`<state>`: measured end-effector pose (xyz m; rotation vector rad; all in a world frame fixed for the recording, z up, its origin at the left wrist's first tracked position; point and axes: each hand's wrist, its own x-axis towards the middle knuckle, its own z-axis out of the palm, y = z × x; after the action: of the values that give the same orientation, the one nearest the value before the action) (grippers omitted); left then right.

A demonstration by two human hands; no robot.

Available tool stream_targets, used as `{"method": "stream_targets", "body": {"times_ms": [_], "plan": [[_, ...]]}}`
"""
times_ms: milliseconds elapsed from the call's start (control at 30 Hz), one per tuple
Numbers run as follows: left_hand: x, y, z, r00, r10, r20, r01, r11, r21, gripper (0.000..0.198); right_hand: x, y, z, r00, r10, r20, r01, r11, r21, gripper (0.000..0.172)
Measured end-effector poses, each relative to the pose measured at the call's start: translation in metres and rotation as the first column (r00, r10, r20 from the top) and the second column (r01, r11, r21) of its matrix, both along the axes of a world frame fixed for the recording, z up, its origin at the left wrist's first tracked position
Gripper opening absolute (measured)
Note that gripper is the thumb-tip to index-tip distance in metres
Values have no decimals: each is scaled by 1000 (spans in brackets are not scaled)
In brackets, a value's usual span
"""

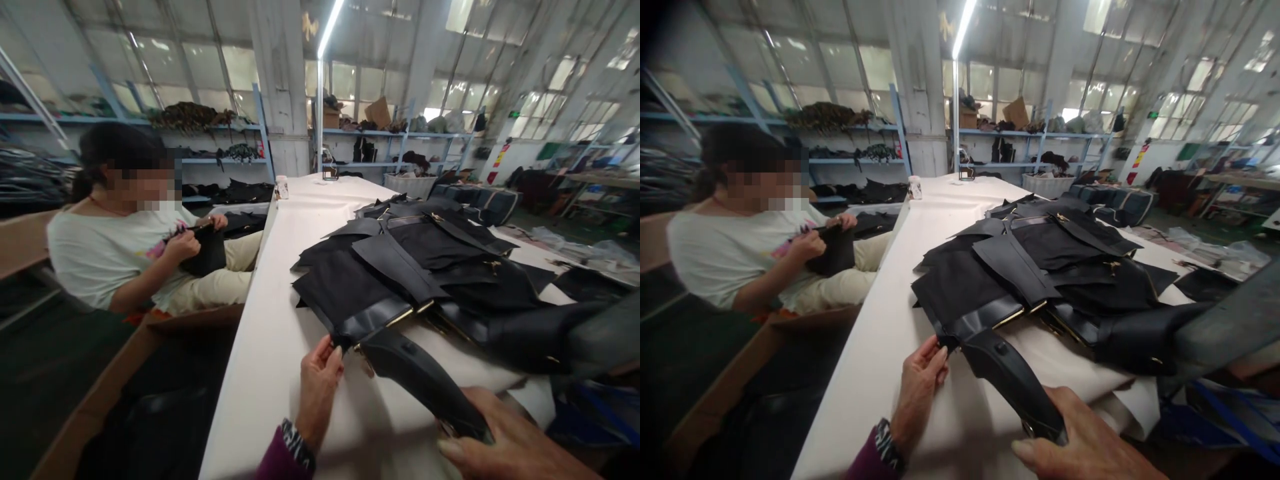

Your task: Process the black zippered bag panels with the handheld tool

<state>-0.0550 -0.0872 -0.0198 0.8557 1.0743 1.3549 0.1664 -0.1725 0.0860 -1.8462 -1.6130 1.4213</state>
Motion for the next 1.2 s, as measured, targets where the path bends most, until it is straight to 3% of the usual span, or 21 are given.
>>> {"method": "stream_targets", "body": {"times_ms": [100,233,533,700,800,900,1067,1200], "plan": [[1,-24,-6,997,12,-73,-10,1000,27,36,-17,3,-2,991,104,-78,-112,988,-104,45],[1,-31,-5,996,22,-82,-12,992,129,34,-27,4,-4,979,153,-131,-166,982,-89,38],[-5,-29,-5,977,0,-213,46,976,211,30,-51,18,29,986,160,-48,-165,976,-139,26],[-5,-30,-1,974,0,-227,53,973,226,28,-60,38,35,973,199,-118,-197,980,29,24],[-5,-30,0,987,-7,-162,39,979,200,29,-55,40,44,984,177,-10,-175,978,111,31],[-5,-29,-1,995,-6,-104,26,981,191,30,-45,33,50,993,114,41,-117,988,97,33],[-4,-30,0,993,-4,-117,27,980,197,29,-37,14,40,986,145,76,-140,987,-75,34],[-5,-31,3,982,-18,-186,59,974,217,28,-45,15,28,979,205,8,-203,975,-94,25]]}}
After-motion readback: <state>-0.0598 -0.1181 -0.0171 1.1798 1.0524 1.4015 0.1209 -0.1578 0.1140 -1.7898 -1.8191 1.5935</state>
